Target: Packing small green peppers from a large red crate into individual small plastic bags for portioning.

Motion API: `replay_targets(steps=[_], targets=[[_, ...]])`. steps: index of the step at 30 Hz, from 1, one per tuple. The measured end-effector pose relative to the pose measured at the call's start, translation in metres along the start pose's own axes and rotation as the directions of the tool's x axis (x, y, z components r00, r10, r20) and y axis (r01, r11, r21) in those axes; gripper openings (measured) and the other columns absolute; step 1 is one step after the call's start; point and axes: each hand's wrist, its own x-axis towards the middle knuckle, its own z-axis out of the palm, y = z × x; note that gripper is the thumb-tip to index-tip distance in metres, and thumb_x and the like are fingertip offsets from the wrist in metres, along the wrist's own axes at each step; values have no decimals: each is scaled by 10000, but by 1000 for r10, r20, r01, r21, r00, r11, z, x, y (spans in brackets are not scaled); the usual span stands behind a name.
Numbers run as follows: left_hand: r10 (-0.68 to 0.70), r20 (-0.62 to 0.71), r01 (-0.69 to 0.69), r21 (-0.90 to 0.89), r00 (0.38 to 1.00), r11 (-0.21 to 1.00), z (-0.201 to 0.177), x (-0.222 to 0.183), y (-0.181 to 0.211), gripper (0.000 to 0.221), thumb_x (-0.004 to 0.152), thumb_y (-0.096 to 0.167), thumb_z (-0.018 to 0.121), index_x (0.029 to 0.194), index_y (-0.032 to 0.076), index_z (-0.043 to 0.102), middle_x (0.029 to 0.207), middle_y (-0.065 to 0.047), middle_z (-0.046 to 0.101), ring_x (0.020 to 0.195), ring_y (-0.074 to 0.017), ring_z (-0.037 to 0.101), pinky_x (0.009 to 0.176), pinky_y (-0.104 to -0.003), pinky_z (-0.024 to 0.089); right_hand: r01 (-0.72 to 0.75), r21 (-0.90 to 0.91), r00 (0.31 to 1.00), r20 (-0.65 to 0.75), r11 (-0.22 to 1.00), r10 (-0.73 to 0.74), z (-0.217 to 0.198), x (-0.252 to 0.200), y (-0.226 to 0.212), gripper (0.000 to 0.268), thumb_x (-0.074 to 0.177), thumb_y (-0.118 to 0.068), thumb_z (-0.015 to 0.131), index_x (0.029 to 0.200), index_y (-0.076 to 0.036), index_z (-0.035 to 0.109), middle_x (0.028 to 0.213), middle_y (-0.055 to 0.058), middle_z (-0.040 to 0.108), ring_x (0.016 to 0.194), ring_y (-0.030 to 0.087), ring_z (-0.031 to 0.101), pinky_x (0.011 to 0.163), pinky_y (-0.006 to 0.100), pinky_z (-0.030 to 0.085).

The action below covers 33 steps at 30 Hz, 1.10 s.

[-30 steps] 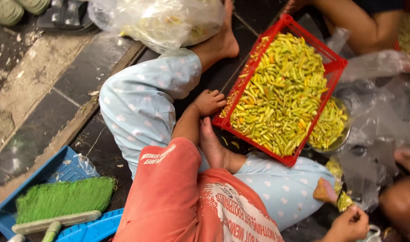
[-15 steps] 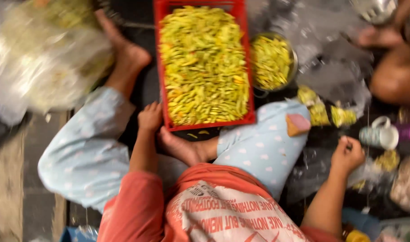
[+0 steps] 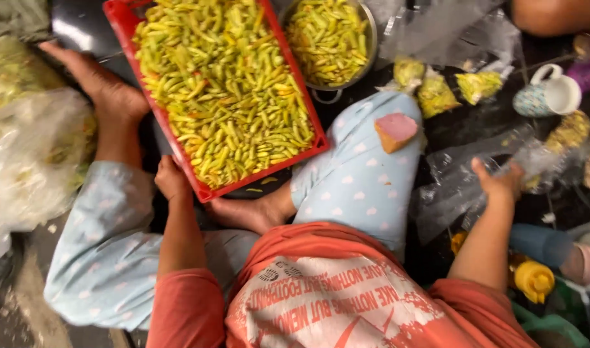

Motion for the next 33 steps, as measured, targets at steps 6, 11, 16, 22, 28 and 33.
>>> replay_targets(steps=[6,11,16,22,28,33], targets=[[-619,-346,241,-704,705,668,-26,62,27,419,1023,317,499,1206,2,707,1078,-171,782,956,-253,732,888,-381,570,-275,-117,928,227,954,295,93,42,25,1455,852,-1073,546,1492,-128,-357,913,450,654,779,546,676,765,622,540],[-250,-311,-51,-713,917,699,-113,74,153,266,1061,140,412,840,104,556,803,2,489,730,-158,467,659,-352,414,27,149,980,-199,988,3,116,-9,1,1001,843,-354,924,1493,-351,163,1357,281,521,1200,464,530,1029,493,423],[117,87,7,-826,989,564,-164,77,226,285,1075,324,475,1009,99,637,951,-45,651,909,-195,610,820,-335,456,333,342,903,-385,879,-192,142,61,38,799,797,-160,909,1364,-210,349,1107,234,719,951,422,721,841,449,555],[152,132,3,-767,980,642,-225,63,217,446,1078,418,401,1204,78,661,1203,-100,697,1142,-260,651,975,-376,461,724,-312,326,-631,616,-704,114,172,85,257,958,-185,729,1148,-139,896,986,95,696,1034,308,615,980,394,471],[100,198,91,-767,975,635,-244,16,199,339,1077,321,461,1156,76,681,1136,-86,706,1087,-214,674,917,-328,479,487,-199,844,-142,850,-517,-3,96,16,294,1012,-41,590,1178,-110,823,1146,237,759,941,511,714,786,545,552],[384,409,311,-905,828,291,-255,-23,245,441,1061,393,478,1344,80,605,1350,-74,652,1239,-180,606,1062,-325,466,728,522,489,57,443,-870,-77,-184,-119,398,1090,-32,600,1488,-36,606,1084,115,659,880,216,615,860,395,536]])
